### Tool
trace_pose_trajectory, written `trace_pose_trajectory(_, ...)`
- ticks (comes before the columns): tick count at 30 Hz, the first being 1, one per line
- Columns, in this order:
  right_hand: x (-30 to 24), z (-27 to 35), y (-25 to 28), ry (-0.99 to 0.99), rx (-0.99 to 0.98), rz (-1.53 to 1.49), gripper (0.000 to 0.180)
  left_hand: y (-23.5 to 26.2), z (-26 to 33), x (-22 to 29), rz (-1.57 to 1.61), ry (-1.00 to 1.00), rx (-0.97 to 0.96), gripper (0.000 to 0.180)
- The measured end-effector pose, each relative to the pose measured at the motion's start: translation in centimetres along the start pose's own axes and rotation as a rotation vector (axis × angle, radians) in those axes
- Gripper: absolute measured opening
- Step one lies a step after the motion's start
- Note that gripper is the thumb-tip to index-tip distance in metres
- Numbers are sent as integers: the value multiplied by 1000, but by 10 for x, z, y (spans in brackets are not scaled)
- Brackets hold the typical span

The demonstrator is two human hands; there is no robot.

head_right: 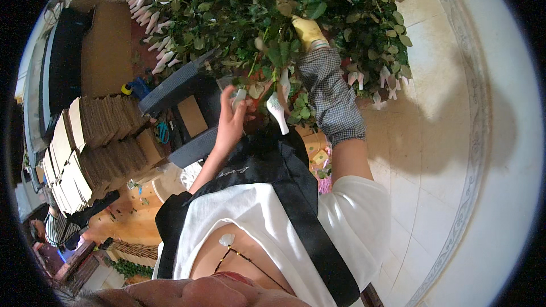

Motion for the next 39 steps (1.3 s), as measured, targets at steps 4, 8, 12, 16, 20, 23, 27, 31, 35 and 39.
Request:
trace_pose_trajectory(4,-110,99,-39,53,246,352,45,-16,-3,-36,217,174,-331,34)
trace_pose_trajectory(8,-93,77,-49,175,210,349,48,-29,0,-18,130,329,-366,38)
trace_pose_trajectory(12,-78,71,-61,139,188,120,64,-19,-3,-21,877,565,-289,38)
trace_pose_trajectory(16,-89,95,-50,129,122,14,65,-10,0,1,1216,570,-421,56)
trace_pose_trajectory(20,-87,115,-53,259,184,-105,60,-5,-4,-19,880,474,-440,50)
trace_pose_trajectory(23,-82,113,-64,242,231,-245,51,-15,6,-7,595,443,-354,57)
trace_pose_trajectory(27,-75,90,-53,316,431,-229,35,-4,12,-16,177,317,-277,36)
trace_pose_trajectory(31,-121,81,-24,235,199,-41,24,17,16,-43,1139,542,-166,40)
trace_pose_trajectory(35,-167,38,28,210,90,-319,23,23,5,-19,1567,615,-269,41)
trace_pose_trajectory(39,-238,48,46,482,4,-152,33,38,-9,-9,1863,381,-503,35)
Point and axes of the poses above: each hand's wrist, its own z-axis away from the middle knuckle, its own y-axis out of the back of the hand, x = y × z, the point moved 5 cm from there along -z, towards the middle knuckle, and after that the axes turned 9 degrees about y, right-handed, at the moved point
